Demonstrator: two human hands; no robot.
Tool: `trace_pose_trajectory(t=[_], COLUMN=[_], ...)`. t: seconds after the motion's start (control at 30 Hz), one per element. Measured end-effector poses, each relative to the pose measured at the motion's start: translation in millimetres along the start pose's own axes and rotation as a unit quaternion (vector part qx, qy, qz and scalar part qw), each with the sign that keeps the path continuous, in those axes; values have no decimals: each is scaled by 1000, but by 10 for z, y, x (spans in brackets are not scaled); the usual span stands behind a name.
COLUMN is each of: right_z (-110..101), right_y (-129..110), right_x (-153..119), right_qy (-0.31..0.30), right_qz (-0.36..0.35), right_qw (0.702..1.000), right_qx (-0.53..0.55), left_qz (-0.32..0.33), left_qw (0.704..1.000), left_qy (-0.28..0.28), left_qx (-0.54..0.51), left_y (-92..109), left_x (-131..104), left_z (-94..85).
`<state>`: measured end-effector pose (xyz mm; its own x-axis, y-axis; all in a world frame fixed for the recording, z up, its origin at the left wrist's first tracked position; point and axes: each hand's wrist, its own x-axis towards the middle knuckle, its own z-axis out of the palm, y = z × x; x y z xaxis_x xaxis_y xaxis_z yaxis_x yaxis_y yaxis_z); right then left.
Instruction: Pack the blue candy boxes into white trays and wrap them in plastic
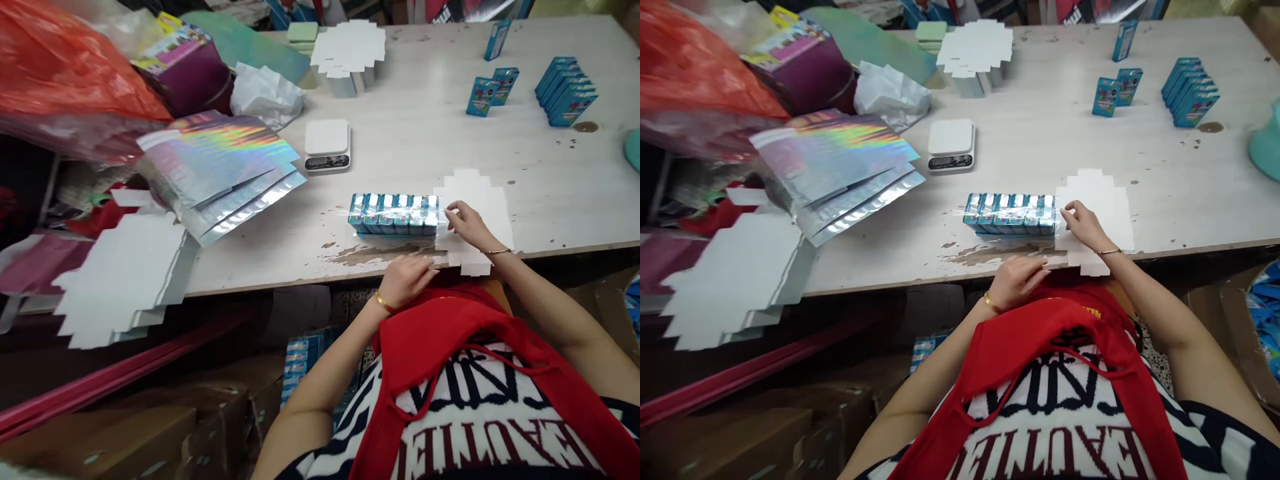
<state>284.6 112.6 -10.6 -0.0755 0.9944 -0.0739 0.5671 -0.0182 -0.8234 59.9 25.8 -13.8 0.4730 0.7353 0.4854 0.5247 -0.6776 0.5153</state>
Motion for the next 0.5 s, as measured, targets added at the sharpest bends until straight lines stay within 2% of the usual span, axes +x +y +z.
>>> trace_pose_trajectory(t=[0.03,0.1,0.17,0.2,0.27,0.37,0.43,0.5], right_z=[-32,-44,18,68,184,337,395,415], right_y=[22,37,-2,-40,-130,-226,-236,-213], right_x=[44,51,16,4,11,67,97,109], right_qy=[16,53,79,85,83,89,102,103], right_qz=[24,63,77,74,58,51,53,56], right_qw=[999,990,982,980,977,967,960,957], right_qx=[43,113,152,163,188,234,254,266], left_qz=[-19,-112,-234,-286,-373,-448,-444,-418], left_qw=[999,980,924,897,850,784,775,791], left_qy=[35,165,301,335,338,265,234,231], left_qx=[-17,-24,-24,-47,-157,-339,-384,-382], left_y=[-69,-313,-671,-863,-1202,-1471,-1494,-1452], left_x=[44,77,85,91,106,113,90,49], left_z=[-53,-229,-419,-490,-553,-493,-425,-384])
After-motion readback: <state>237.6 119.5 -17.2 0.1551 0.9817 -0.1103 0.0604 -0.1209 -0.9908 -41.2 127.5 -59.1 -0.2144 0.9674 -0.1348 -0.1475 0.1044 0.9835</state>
